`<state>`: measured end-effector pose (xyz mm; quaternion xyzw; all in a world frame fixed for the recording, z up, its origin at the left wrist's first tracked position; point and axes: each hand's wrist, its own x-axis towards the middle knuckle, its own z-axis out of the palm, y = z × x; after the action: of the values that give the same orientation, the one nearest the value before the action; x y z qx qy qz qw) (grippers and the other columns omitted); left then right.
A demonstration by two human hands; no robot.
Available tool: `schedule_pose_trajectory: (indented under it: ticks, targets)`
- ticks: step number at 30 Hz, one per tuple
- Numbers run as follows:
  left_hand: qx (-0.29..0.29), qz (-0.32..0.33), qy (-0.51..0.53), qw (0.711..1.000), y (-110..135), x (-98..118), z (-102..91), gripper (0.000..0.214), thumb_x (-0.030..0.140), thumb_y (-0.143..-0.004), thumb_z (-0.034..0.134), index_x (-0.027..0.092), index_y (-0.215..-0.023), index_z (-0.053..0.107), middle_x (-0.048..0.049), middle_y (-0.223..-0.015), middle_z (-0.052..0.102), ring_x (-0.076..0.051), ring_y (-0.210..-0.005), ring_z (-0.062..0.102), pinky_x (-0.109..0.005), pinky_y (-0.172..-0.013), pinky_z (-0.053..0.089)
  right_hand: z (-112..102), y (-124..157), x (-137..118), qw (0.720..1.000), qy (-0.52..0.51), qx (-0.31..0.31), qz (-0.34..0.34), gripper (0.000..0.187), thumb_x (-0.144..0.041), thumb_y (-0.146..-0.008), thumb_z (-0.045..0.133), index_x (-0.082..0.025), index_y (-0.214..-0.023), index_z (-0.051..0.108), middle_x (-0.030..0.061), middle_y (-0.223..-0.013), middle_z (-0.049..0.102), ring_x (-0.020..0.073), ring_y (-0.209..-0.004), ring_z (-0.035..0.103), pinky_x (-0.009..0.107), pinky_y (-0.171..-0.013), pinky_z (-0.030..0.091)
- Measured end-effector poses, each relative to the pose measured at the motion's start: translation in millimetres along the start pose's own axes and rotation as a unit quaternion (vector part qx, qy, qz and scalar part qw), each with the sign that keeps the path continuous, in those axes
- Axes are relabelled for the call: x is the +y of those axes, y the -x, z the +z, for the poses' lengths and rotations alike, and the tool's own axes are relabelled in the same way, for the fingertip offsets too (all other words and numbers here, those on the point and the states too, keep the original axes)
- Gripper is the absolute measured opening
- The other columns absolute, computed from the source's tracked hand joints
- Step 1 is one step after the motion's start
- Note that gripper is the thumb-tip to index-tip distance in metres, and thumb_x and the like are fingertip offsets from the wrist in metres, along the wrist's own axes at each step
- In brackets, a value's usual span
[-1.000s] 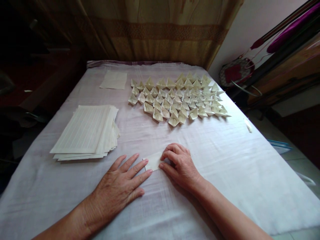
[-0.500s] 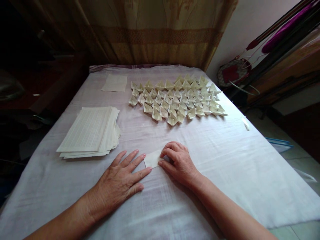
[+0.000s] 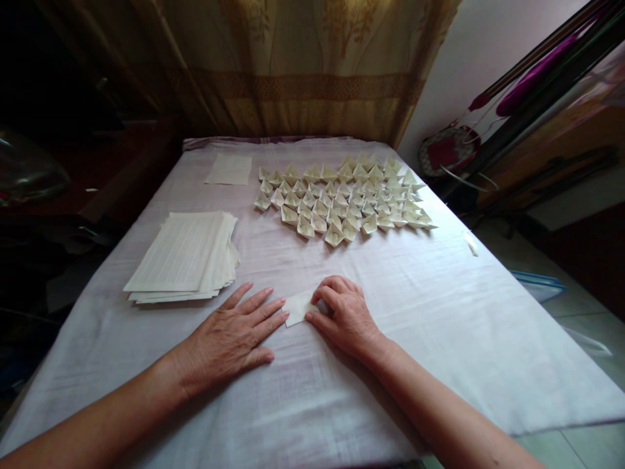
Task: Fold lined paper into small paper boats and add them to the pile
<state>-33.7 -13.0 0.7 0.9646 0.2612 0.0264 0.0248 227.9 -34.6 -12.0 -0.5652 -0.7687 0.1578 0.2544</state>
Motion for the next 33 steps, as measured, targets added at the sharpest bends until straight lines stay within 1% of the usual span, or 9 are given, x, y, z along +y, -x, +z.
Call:
schedule_pose_trajectory:
  ticks: [6, 10, 13, 17, 20, 22, 25, 29, 33]
  targets:
    - [-0.020, -0.007, 0.031, 0.999, -2.2, -9.1, -0.6, 0.056, 0.061, -0.097, 0.035, 0.031, -0.143, 0.048, 0.0007, -0.143, 0.057, -0.025, -0.137, 0.043, -0.045, -0.119, 0.000, -3.3, -0.1, 5.0, 0.999, -0.031, -0.019, -0.002, 0.014, -0.021, -0.079, 0.075, -0.024, -0.088, 0.065, 0.0024, -0.098, 0.064, 0.0219, -0.100, 0.057, 0.039, -0.088, 0.037]
    - [-0.025, -0.048, 0.071, 0.996, -2.5, -7.5, 2.0, 0.048, 0.053, -0.101, 0.033, 0.033, -0.142, 0.050, 0.0004, -0.142, 0.058, -0.025, -0.137, 0.044, -0.048, -0.118, 0.010, -3.0, 0.0, 8.5, 0.998, -0.050, -0.028, -0.014, 0.013, -0.017, -0.080, 0.073, -0.024, -0.089, 0.066, 0.0022, -0.100, 0.064, 0.0218, -0.102, 0.056, 0.040, -0.090, 0.037]
    - [-0.017, -0.099, 0.101, 0.990, -3.5, -1.6, 6.2, 0.044, 0.046, -0.103, 0.033, 0.032, -0.140, 0.052, -0.0008, -0.141, 0.059, -0.025, -0.136, 0.044, -0.050, -0.117, 0.018, -3.4, 0.3, 12.4, 0.997, -0.065, -0.033, -0.028, 0.016, -0.013, -0.080, 0.071, -0.025, -0.090, 0.068, 0.0020, -0.101, 0.064, 0.0213, -0.102, 0.057, 0.039, -0.092, 0.037]
    - [0.049, -0.156, 0.116, 0.980, -9.5, 10.4, 13.0, 0.042, 0.040, -0.102, 0.034, 0.027, -0.132, 0.060, -0.0042, -0.134, 0.064, -0.026, -0.130, 0.050, -0.050, -0.111, 0.032, -5.4, 0.2, 16.6, 0.996, -0.071, -0.033, -0.050, 0.019, -0.009, -0.081, 0.066, -0.024, -0.092, 0.069, 0.0019, -0.101, 0.064, 0.0199, -0.102, 0.058, 0.038, -0.093, 0.038]
    - [0.123, -0.179, 0.103, 0.971, -18.9, 20.8, 14.0, 0.035, 0.041, -0.098, 0.047, 0.024, -0.123, 0.064, -0.0065, -0.124, 0.069, -0.026, -0.121, 0.055, -0.048, -0.105, 0.039, -6.6, 0.2, 15.5, 0.995, -0.069, -0.026, -0.061, 0.021, -0.006, -0.081, 0.063, -0.024, -0.092, 0.069, 0.0019, -0.101, 0.065, 0.0190, -0.101, 0.058, 0.037, -0.093, 0.039]
    - [0.147, -0.197, 0.097, 0.964, -26.9, 27.4, 11.4, 0.031, 0.042, -0.093, 0.056, 0.021, -0.113, 0.066, -0.0077, -0.116, 0.071, -0.026, -0.110, 0.060, -0.046, -0.100, 0.042, -5.4, 0.6, 11.3, 0.997, -0.061, -0.017, -0.053, 0.018, -0.009, -0.082, 0.063, -0.024, -0.090, 0.069, 0.0018, -0.100, 0.065, 0.0193, -0.101, 0.058, 0.037, -0.092, 0.039]
    - [0.150, -0.231, 0.086, 0.957, -38.4, 34.7, 5.9, 0.019, 0.038, -0.088, 0.063, 0.021, -0.095, 0.064, -0.0058, -0.100, 0.071, -0.024, -0.095, 0.061, -0.042, -0.089, 0.046, 0.1, 1.9, 1.0, 0.999, -0.031, 0.009, -0.012, 0.003, -0.020, -0.083, 0.069, -0.023, -0.084, 0.068, 0.0021, -0.095, 0.064, 0.0207, -0.099, 0.058, 0.038, -0.090, 0.038]
    - [0.139, -0.261, 0.086, 0.951, -45.0, 38.0, 3.3, 0.017, 0.036, -0.085, 0.066, 0.022, -0.090, 0.059, -0.0044, -0.095, 0.066, -0.025, -0.093, 0.059, -0.040, -0.086, 0.045, 7.6, 2.9, -11.5, 0.998, 0.033, 0.041, 0.024, 0.021, -0.038, -0.077, 0.077, -0.022, -0.083, 0.064, 0.0044, -0.093, 0.062, 0.0240, -0.097, 0.055, 0.040, -0.088, 0.038]
    - [0.123, -0.264, 0.104, 0.951, -42.2, 36.6, 4.8, 0.021, 0.035, -0.082, 0.068, 0.022, -0.095, 0.058, -0.0043, -0.099, 0.065, -0.025, -0.098, 0.058, -0.040, -0.089, 0.043, 6.9, 2.3, -13.0, 0.998, 0.038, 0.025, 0.031, 0.023, -0.036, -0.075, 0.079, -0.022, -0.085, 0.064, 0.0044, -0.095, 0.062, 0.0245, -0.098, 0.054, 0.040, -0.087, 0.037]
